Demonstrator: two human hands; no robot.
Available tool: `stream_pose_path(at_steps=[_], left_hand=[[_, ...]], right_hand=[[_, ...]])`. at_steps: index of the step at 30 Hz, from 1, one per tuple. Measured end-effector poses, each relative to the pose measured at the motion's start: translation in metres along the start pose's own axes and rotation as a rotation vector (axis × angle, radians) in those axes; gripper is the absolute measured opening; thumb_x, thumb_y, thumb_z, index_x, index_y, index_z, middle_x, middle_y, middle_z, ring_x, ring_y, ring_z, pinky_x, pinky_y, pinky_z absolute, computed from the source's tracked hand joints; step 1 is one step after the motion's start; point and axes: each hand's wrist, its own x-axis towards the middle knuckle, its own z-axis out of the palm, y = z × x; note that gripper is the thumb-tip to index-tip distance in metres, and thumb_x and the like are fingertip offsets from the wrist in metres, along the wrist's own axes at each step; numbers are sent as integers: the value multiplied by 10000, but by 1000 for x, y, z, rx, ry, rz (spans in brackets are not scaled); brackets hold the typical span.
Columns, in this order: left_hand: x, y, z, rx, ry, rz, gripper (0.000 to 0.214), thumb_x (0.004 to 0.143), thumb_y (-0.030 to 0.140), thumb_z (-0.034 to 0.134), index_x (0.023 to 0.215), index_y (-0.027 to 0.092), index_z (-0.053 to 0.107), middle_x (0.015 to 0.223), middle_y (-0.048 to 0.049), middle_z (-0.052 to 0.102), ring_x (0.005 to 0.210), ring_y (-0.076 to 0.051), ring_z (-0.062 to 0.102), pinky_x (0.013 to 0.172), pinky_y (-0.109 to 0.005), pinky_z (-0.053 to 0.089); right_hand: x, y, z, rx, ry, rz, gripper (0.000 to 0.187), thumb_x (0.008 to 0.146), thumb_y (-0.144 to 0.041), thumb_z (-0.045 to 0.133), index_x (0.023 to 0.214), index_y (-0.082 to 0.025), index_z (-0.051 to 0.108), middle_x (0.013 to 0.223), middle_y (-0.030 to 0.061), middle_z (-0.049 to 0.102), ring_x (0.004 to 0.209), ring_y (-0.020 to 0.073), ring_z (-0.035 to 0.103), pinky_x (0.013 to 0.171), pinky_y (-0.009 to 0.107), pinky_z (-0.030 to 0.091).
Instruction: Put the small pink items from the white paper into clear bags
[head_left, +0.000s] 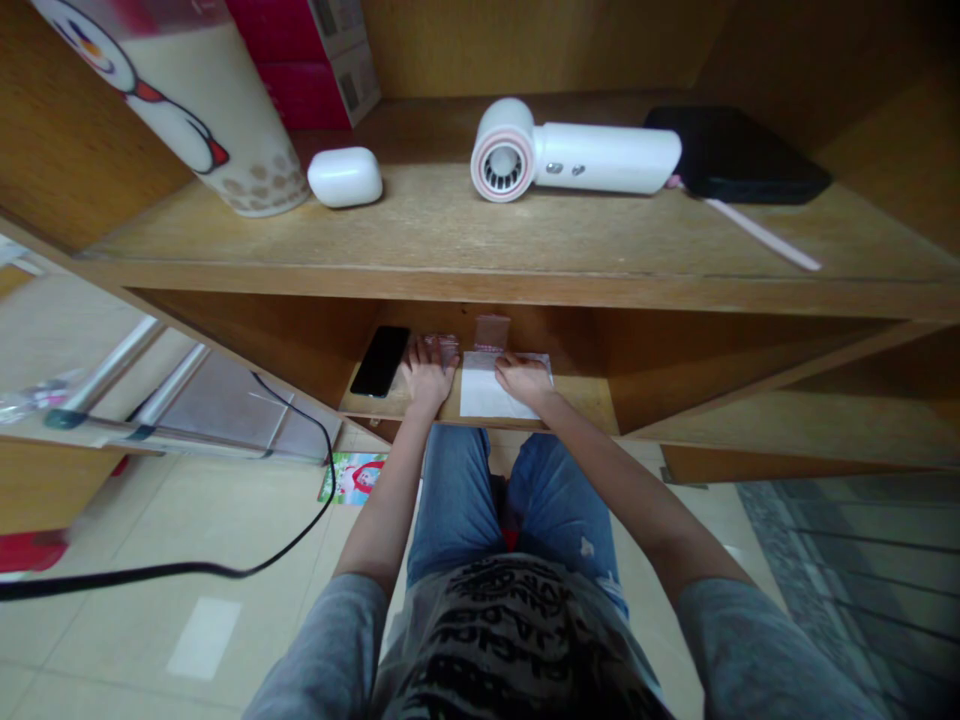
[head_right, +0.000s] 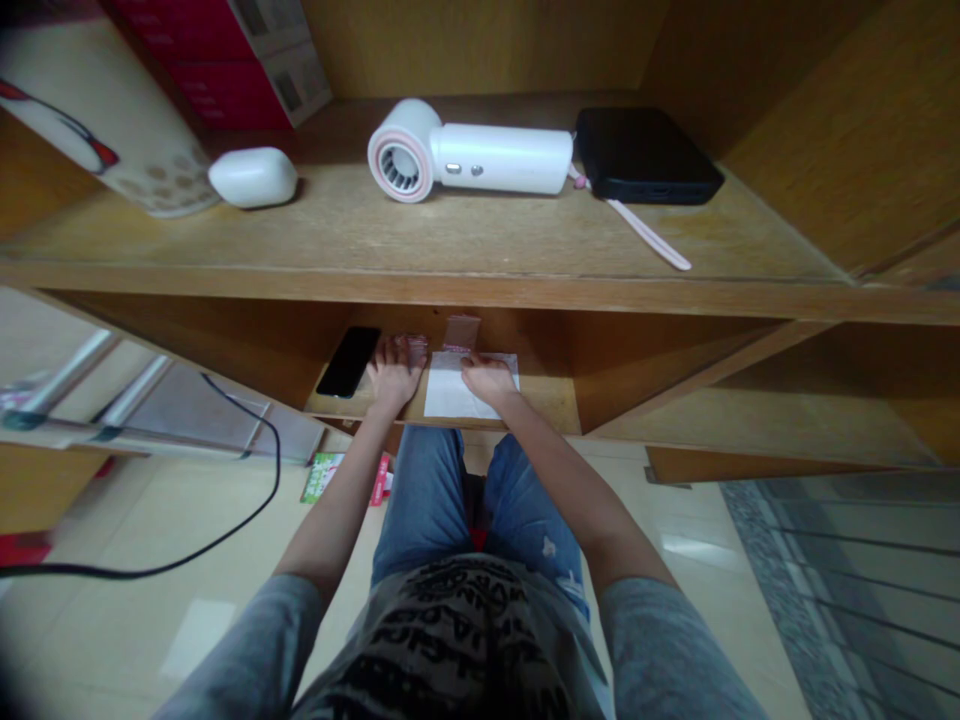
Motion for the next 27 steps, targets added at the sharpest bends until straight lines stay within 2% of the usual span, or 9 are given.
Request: stream_pose_path(at_steps=[3, 7, 11, 13, 16, 19, 21, 24, 27], left_hand=[[1, 1, -2, -32, 9, -1, 709, 868, 546, 313, 1398, 76, 285, 1443, -227, 289, 1339, -337, 238, 1034, -525, 234], [0, 11, -16, -107, 89, 7, 751, 862, 558, 322, 1410, 51, 238, 1460, -235, 242, 1352, -336, 217, 1055, -520, 206], [-8, 31, -27, -221, 140, 85, 665, 871, 523, 342, 1403, 127, 285, 1459, -184, 281, 1334, -330, 257, 1053, -510, 222], [-15, 44, -24, -285, 109, 202, 613, 874, 500, 364, 1381, 156, 332, 1439, -162, 328, 1313, -311, 301, 1050, -478, 249], [-26, 63, -11, -333, 27, 379, 607, 860, 496, 410, 1350, 139, 374, 1389, -180, 390, 1291, -299, 335, 1037, -448, 282], [-31, 79, 2, -347, -37, 509, 573, 868, 479, 406, 1332, 144, 393, 1360, -168, 425, 1257, -279, 381, 1023, -422, 305], [-29, 88, 8, -337, -63, 582, 556, 869, 476, 406, 1318, 150, 410, 1368, -160, 417, 1249, -275, 391, 1024, -420, 308], [-22, 97, 15, -299, -89, 661, 546, 864, 475, 418, 1297, 141, 436, 1373, -168, 415, 1257, -279, 390, 1036, -434, 298], [-17, 102, 20, -261, -112, 731, 507, 874, 456, 410, 1246, 120, 487, 1344, -183, 448, 1251, -271, 408, 1035, -421, 312]], right_hand=[[0, 0, 2, 11, 18, 12, 410, 928, -299, 232, 1121, -162, 566, 1200, 154, 552, 874, 209, 613, 724, 293, 441], [1, 2, 8, 53, 64, 17, 443, 934, -344, 212, 1098, -179, 589, 1205, 135, 552, 881, 195, 601, 722, 275, 422], [3, 5, 15, 143, 135, 101, 493, 941, -410, 178, 1121, -196, 584, 1179, 115, 575, 868, 180, 598, 717, 264, 407], [5, 8, 18, 209, 182, 169, 509, 947, -403, 161, 1108, -188, 593, 1128, 114, 604, 884, 178, 595, 718, 255, 401], [7, 16, 22, 329, 240, 304, 554, 954, -395, 117, 1069, -178, 614, 1026, 109, 651, 869, 180, 605, 710, 251, 401], [4, 30, 23, 432, 276, 484, 604, 952, -410, 71, 1078, -175, 613, 976, 107, 673, 823, 182, 620, 683, 250, 408], [0, 40, 24, 441, 276, 563, 574, 949, -423, 105, 1107, -183, 602, 983, 103, 675, 817, 186, 626, 667, 250, 411], [-9, 51, 26, 377, 237, 598, 465, 935, -435, 228, 1121, -216, 594, 1000, 83, 674, 821, 193, 630, 658, 254, 410], [-16, 56, 28, 309, 181, 552, 397, 925, -412, 288, 1109, -240, 596, 989, 68, 674, 836, 192, 628, 664, 255, 410]])
